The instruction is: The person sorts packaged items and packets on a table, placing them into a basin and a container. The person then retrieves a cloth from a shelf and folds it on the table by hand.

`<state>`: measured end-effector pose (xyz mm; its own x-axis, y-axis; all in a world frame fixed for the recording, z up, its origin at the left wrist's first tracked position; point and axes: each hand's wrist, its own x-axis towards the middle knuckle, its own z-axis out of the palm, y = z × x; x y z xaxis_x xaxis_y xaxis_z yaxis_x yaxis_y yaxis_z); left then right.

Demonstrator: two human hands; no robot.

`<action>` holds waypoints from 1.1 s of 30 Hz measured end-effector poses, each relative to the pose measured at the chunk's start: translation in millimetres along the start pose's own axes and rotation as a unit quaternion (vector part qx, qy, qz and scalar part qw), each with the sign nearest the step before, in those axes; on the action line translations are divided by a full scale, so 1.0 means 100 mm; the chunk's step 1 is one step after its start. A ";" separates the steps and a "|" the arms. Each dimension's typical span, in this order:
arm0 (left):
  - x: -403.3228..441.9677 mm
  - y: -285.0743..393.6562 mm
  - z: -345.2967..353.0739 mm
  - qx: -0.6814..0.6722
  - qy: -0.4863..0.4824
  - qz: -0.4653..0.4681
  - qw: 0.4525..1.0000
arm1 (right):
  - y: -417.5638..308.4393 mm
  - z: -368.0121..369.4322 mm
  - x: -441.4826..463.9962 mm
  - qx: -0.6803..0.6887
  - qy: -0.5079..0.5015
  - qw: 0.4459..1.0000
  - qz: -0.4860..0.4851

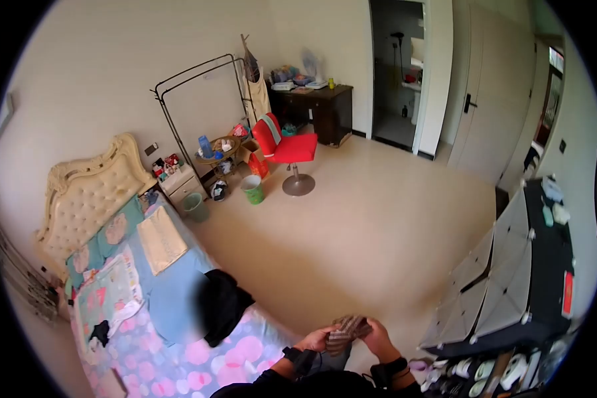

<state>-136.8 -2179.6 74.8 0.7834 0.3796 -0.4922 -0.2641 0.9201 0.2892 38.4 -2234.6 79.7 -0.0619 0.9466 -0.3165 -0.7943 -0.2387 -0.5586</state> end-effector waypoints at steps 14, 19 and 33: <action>1.92 2.51 1.31 0.399 -0.016 0.332 0.854 | -2.08 0.40 2.41 -0.364 0.028 0.909 -0.199; 2.65 3.21 1.33 0.327 0.024 0.317 0.890 | -2.53 0.32 3.31 -0.352 0.038 0.931 -0.090; 3.37 5.67 1.22 0.006 0.178 0.460 0.870 | -4.03 0.78 6.61 -0.071 -0.157 0.982 0.080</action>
<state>46.2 -1542.0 173.3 0.0203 0.9623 -0.2711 -0.6802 0.2120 0.7017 270.5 -1495.2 155.9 -0.3805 0.9092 -0.1689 -0.6688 -0.3967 -0.6288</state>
